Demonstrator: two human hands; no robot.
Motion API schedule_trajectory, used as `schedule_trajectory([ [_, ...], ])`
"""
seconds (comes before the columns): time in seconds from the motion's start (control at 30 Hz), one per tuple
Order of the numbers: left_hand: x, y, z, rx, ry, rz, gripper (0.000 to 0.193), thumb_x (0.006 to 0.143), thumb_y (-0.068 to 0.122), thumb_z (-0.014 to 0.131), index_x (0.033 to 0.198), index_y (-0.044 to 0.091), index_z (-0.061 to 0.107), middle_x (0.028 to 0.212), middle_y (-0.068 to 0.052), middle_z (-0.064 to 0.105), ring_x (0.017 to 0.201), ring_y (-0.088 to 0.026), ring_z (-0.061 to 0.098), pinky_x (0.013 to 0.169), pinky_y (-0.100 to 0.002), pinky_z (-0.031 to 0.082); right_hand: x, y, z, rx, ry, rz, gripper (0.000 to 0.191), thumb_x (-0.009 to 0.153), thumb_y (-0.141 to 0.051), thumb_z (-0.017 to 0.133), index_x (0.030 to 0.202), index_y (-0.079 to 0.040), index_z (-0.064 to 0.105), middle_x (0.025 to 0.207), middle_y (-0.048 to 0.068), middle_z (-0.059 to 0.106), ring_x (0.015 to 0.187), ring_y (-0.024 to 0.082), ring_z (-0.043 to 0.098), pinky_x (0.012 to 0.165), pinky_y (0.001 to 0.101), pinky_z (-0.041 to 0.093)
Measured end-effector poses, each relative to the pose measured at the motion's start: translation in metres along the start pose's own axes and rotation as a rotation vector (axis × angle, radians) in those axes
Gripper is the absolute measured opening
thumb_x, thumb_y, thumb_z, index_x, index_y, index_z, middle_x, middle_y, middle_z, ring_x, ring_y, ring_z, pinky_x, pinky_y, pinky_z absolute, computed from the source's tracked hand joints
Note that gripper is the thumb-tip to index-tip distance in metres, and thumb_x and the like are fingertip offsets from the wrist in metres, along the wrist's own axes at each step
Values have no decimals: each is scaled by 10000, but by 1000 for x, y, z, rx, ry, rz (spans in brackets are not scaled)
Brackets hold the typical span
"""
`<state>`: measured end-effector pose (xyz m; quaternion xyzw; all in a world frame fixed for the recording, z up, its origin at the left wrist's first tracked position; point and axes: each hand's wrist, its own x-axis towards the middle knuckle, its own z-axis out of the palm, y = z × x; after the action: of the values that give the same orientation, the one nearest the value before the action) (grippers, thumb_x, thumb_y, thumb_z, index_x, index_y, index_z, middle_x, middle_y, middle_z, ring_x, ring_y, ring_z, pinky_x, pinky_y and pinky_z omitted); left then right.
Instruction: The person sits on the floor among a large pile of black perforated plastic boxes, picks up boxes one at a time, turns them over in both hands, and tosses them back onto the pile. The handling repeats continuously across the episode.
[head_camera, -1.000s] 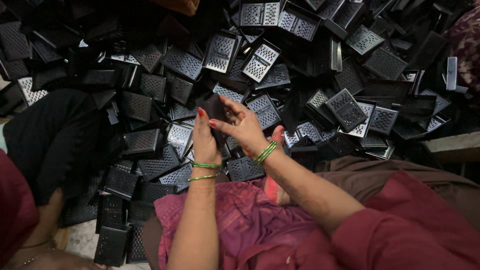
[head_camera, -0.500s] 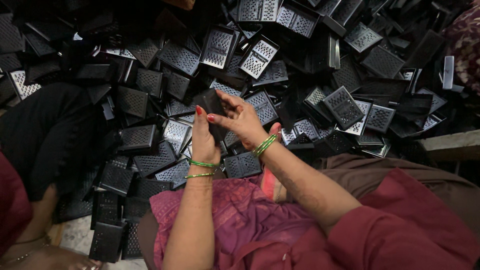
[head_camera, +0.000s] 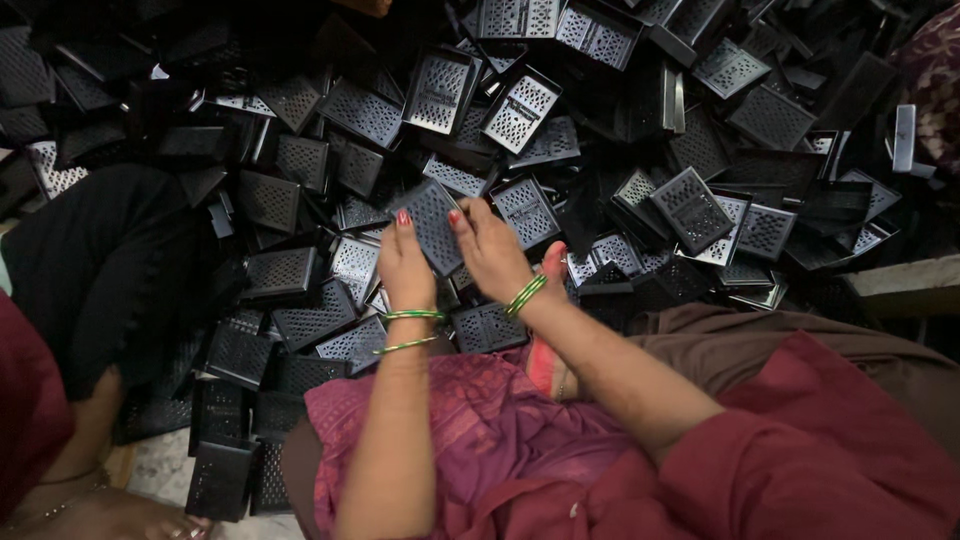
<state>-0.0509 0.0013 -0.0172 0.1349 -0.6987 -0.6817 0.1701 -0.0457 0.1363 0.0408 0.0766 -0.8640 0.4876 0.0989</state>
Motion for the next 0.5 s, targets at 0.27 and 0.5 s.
schedule_trajectory([
  [0.27,0,13,7,443,203,80,543,1095,452,395,991,-13,654,920,-269,686,883,-487,629,755,-535,479,-8,2,19,-165,40,8,305,1084,-360,496,1178,-70,512,879,196,712,812,425,684,676,534,512],
  [0.5,18,43,-14,-311,54,-359,576,1050,569,346,1121,77,638,784,-150,673,706,-327,600,639,-464,454,71,-34,-39,67,-194,28,424,1009,-362,568,1302,-61,511,1123,156,721,1038,288,738,868,403,579],
])
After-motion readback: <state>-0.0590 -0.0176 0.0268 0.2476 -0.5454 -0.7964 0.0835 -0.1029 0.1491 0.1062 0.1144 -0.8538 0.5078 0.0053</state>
